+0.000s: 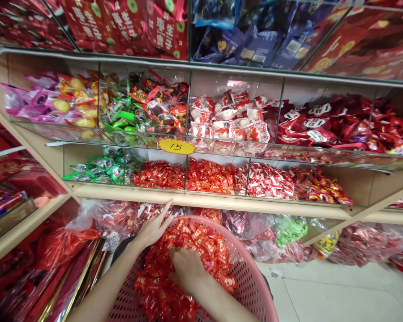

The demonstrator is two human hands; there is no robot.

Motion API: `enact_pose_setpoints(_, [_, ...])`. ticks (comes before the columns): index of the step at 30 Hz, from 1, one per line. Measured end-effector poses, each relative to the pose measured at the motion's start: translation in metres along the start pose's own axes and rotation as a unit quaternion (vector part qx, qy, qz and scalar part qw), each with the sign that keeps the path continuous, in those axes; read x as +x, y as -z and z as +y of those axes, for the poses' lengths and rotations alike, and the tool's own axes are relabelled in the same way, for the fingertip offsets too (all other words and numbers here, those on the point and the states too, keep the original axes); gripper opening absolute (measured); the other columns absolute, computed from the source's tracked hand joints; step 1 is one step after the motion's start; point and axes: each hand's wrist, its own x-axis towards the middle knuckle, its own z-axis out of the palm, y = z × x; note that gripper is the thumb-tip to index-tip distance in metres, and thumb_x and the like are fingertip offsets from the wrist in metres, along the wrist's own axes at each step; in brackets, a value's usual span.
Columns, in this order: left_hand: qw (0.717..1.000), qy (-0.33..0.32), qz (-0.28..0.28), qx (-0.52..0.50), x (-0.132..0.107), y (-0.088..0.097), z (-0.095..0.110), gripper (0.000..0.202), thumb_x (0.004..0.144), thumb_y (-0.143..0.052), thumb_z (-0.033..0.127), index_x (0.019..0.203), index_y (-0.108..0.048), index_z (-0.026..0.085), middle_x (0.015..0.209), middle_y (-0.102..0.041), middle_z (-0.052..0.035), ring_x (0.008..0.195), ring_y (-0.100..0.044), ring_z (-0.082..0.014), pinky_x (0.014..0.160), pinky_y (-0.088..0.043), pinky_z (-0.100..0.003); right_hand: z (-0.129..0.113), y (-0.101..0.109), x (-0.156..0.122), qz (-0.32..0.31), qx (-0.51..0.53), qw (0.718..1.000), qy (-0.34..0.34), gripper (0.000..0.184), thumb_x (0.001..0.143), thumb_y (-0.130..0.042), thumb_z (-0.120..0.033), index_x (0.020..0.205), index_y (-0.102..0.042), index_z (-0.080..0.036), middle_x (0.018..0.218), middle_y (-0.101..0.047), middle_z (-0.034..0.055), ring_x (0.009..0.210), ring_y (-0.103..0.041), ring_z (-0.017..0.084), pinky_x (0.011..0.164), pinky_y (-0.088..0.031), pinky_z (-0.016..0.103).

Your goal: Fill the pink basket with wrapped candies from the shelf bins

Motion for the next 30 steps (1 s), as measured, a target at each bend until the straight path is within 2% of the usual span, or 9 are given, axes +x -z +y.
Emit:
enact_pose_setpoints(6, [1.0,0.004,0.001,-0.006,-0.001,0.001,0.002,0.061,0.084,-0.013,0.054,0.137,-0.007,0.024,0.082,-0.064,-0.004,0.083,-0.06,-0.0205,0.07,-0.037,-0.025,-0.003,0.004,-0.004,0.028,0.031,0.999,0.02,0.025,0.066,-0.061,-0.028,0.089,-0.057,-0.02,0.089,-0.063,0.0067,0.075,-0.059,0.021,0.059,-0.039,0.027])
enact_pose_setpoints(11, [1.0,-0.004,-0.003,-0.029,-0.001,0.001,0.003,0.061,0.084,-0.015,0.054,0.137,-0.004,0.025,0.084,-0.065,-0.0023,0.085,-0.06,-0.0197,0.07,-0.037,-0.024,0.004,0.032,-0.003,0.146,0.134,0.979,0.051,0.015,0.075,-0.052,-0.031,0.084,-0.059,-0.022,0.082,-0.063,0.0028,0.072,-0.057,0.016,0.06,-0.038,0.024])
enact_pose_setpoints(14, [0.999,-0.012,-0.003,-0.04,-0.001,0.001,0.001,0.061,0.084,-0.016,0.053,0.137,-0.002,0.026,0.087,-0.065,-0.0025,0.087,-0.06,-0.0199,0.072,-0.037,-0.025,0.026,0.064,0.012,0.234,0.16,0.958,0.044,0.019,0.082,-0.042,-0.029,0.088,-0.057,-0.021,0.082,-0.063,0.0027,0.071,-0.057,0.015,0.063,-0.039,0.025])
enact_pose_setpoints(17, [0.999,-0.01,0.001,-0.033,0.0,-0.001,-0.001,0.061,0.084,-0.016,0.053,0.137,-0.003,0.025,0.089,-0.065,-0.0043,0.086,-0.06,-0.0212,0.072,-0.038,-0.026,0.061,0.099,0.041,0.318,0.163,0.933,0.029,0.021,0.083,-0.037,-0.025,0.089,-0.056,-0.018,0.081,-0.062,0.0036,0.071,-0.056,0.015,0.066,-0.041,0.026])
enact_pose_setpoints(19, [1.0,-0.008,0.005,-0.026,0.0,-0.002,-0.002,0.06,0.084,-0.016,0.053,0.137,-0.004,0.027,0.092,-0.065,-0.0053,0.088,-0.06,-0.0221,0.073,-0.038,-0.027,0.084,0.119,0.063,0.371,0.125,0.92,0.027,0.021,0.082,-0.038,-0.023,0.093,-0.055,-0.017,0.088,-0.061,0.0053,0.079,-0.056,0.016,0.073,-0.041,0.027])
enact_pose_setpoints(21, [1.0,-0.011,0.01,-0.025,0.0,-0.003,-0.003,0.059,0.084,-0.016,0.053,0.137,-0.005,0.028,0.095,-0.065,-0.0055,0.088,-0.06,-0.0223,0.074,-0.038,-0.027,0.101,0.135,0.086,0.394,0.065,0.916,0.045,0.023,0.081,-0.041,-0.024,0.097,-0.054,-0.016,0.099,-0.058,0.0076,0.094,-0.051,0.018,0.084,-0.037,0.029])
enact_pose_setpoints(23, [0.999,-0.012,0.012,-0.028,0.0,-0.004,-0.003,0.059,0.085,-0.016,0.052,0.137,-0.004,0.028,0.094,-0.065,-0.0048,0.088,-0.06,-0.0217,0.074,-0.038,-0.027,0.11,0.146,0.107,0.381,0.016,0.923,0.046,0.032,0.078,-0.046,-0.026,0.108,-0.05,-0.015,0.11,-0.052,0.0104,0.103,-0.046,0.021,0.089,-0.033,0.032])
enact_pose_setpoints(26, [0.999,-0.018,0.015,-0.027,0.0,-0.003,-0.002,0.058,0.085,-0.015,0.051,0.137,-0.002,0.028,0.091,-0.066,-0.004,0.086,-0.06,-0.0211,0.072,-0.038,-0.026,0.112,0.153,0.136,0.308,-0.027,0.951,0.01,0.053,0.072,-0.054,-0.03,0.121,-0.04,-0.014,0.123,-0.042,0.014,0.111,-0.039,0.025,0.09,-0.032,0.034])
enact_pose_setpoints(30, [0.999,-0.024,0.013,-0.019,0.0,-0.001,-0.002,0.058,0.085,-0.012,0.051,0.137,-0.001,0.027,0.088,-0.065,-0.0039,0.082,-0.06,-0.021,0.071,-0.038,-0.026,0.111,0.153,0.164,0.24,-0.044,0.969,-0.026,0.062,0.07,-0.055,-0.028,0.125,-0.033,-0.011,0.128,-0.037,0.0159,0.117,-0.033,0.027,0.093,-0.029,0.035])
